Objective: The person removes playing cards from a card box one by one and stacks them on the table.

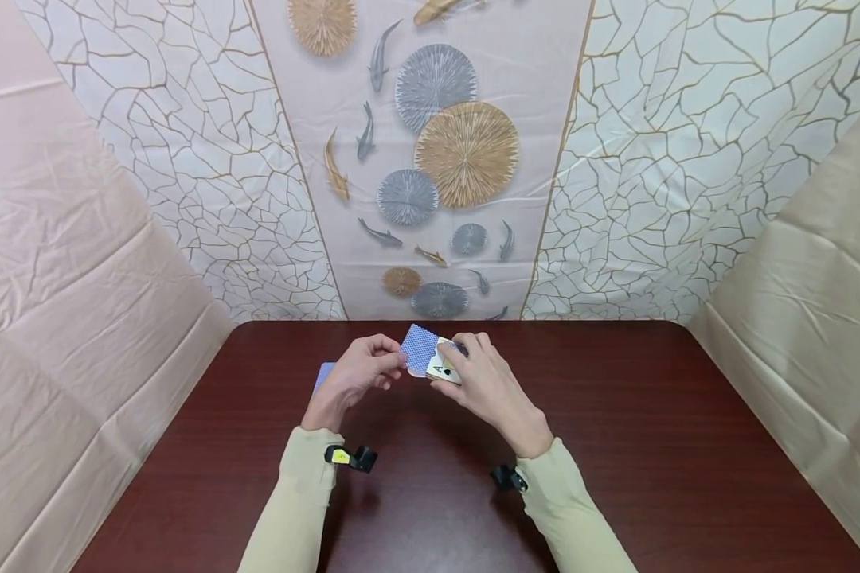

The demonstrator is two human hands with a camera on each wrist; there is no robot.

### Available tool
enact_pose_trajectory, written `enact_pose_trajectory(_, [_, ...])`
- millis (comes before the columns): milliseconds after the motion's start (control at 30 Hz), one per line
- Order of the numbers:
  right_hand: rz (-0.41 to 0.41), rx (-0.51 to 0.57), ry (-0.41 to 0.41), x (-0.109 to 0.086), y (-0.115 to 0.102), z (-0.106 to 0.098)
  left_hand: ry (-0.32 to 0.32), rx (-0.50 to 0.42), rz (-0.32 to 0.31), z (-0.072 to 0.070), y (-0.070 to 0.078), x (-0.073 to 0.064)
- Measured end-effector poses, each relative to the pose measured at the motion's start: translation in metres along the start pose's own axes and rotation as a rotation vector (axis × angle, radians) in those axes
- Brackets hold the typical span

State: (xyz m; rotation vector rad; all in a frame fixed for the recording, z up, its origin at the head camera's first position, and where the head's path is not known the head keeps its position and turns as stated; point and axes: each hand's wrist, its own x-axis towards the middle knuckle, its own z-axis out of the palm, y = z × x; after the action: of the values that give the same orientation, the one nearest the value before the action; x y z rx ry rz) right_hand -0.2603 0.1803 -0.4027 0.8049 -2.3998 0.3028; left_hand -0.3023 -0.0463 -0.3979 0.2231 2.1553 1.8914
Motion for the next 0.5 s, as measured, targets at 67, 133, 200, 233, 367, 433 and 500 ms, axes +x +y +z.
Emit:
enact_pose_trajectory(67, [-0.003,0.002,0.007,0.0001,0.0003,0.0001,0.013,-0.003,0.007,-0.0003,0.0008,0.0000])
enact_pose_trajectory(133, [-0.005,0.000,0.019,0.0002,0.0009,0.0004,0.028,-0.017,0.013,-0.0011,0.0018,-0.0004])
enact_pose_trajectory(200, [-0.004,-0.001,0.027,-0.0001,0.0012,0.0007,0.046,-0.035,0.020,-0.0027,0.0019,-0.0008])
enact_pose_trajectory(233, [-0.002,-0.002,0.029,-0.0002,0.0014,0.0009,0.055,-0.045,0.020,-0.0038,0.0016,-0.0008])
enact_pose_trajectory(367, [-0.003,-0.001,0.031,-0.0007,0.0014,0.0010,0.078,-0.074,0.024,-0.0078,0.0014,-0.0018])
enact_pose_trajectory(433, [-0.005,-0.001,0.031,-0.0007,0.0012,0.0009,0.084,-0.079,0.026,-0.0089,0.0023,-0.0025])
enact_pose_trajectory(500, [-0.008,-0.001,0.032,-0.0005,0.0010,0.0008,0.092,-0.082,0.031,-0.0096,0.0026,-0.0028])
